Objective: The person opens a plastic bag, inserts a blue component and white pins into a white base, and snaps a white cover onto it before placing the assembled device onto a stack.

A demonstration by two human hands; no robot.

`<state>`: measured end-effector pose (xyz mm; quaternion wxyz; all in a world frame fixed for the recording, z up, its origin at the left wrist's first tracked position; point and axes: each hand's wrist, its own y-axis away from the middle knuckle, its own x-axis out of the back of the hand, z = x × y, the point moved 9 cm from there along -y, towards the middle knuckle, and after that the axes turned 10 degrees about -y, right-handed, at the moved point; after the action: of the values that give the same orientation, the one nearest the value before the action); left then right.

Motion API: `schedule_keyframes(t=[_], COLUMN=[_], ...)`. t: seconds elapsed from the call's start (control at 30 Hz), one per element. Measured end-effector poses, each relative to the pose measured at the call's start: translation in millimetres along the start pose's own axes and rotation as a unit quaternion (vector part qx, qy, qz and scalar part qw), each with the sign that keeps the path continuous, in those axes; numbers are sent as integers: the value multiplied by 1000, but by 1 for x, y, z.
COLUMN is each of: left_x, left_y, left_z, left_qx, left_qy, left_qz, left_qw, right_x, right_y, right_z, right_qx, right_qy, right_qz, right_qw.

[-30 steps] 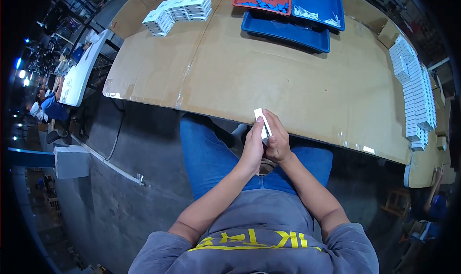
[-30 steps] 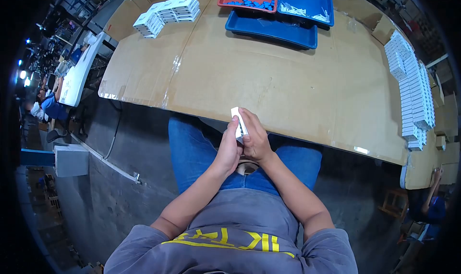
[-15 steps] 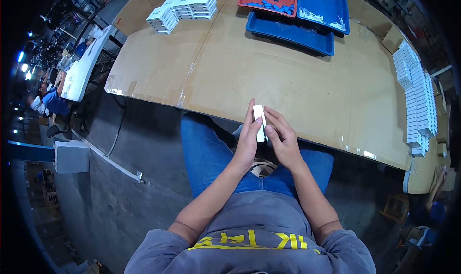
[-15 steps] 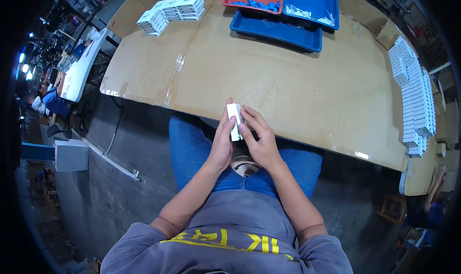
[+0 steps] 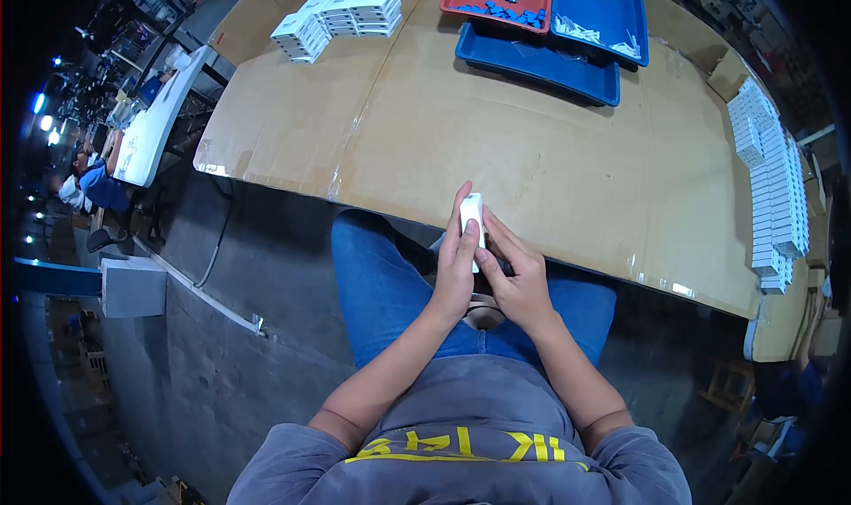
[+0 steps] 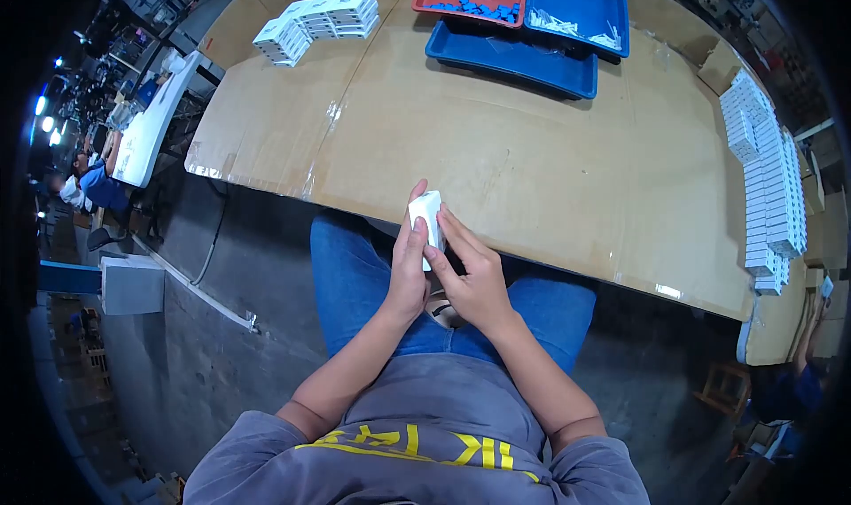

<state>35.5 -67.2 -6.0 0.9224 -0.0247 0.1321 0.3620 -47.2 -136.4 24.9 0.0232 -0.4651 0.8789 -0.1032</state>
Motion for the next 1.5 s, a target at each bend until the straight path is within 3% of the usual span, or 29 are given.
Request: schedule_keyframes(t=[0.3,0.5,0.6,0.7,0.8,0.83,0.87,0.93,0.97,1.1,1.2,1.3,1.4,1.5], left_x=[6,2,2,-1,-1,0,0,-4,-7,-8,3,4,3,10], left_y=[3,5,5,4,3,2,3,3,5,7,5,8,16,17], left_z=[11,13,21,31,37,36,31,24,26,32,19,27,41,39], left_qx=[-85,-78,-99,-55,-99,-109,-117,-132,-160,-202,-170,-211,-305,-314], left_qy=[-129,-77,-113,-50,-69,-84,-93,-111,-138,-188,-237,-231,-286,-276], left_qz=[-11,-29,-18,-20,-29,-32,-36,-47,-55,-31,22,41,76,98], left_qw=[988,994,989,997,992,990,988,984,976,961,956,949,905,903], right_x=[-6,-3,-3,0,14,20,20,12,4,-2,-9,-15,-20,-23], right_y=[4,5,5,1,-4,-5,-3,3,3,6,11,12,14,16], right_z=[-21,-25,-25,-18,-16,3,17,25,21,18,23,17,11,2], right_qx=[146,160,154,101,49,2,-71,-210,-240,-234,-219,-193,-190,-158], right_qy=[106,120,105,17,-12,-14,-107,-287,-313,-297,-315,-307,-290,-241], right_qz=[-27,-29,-24,-16,4,38,44,55,26,22,44,60,61,42], right_qw=[983,979,982,995,999,999,991,933,918,926,922,930,936,957])
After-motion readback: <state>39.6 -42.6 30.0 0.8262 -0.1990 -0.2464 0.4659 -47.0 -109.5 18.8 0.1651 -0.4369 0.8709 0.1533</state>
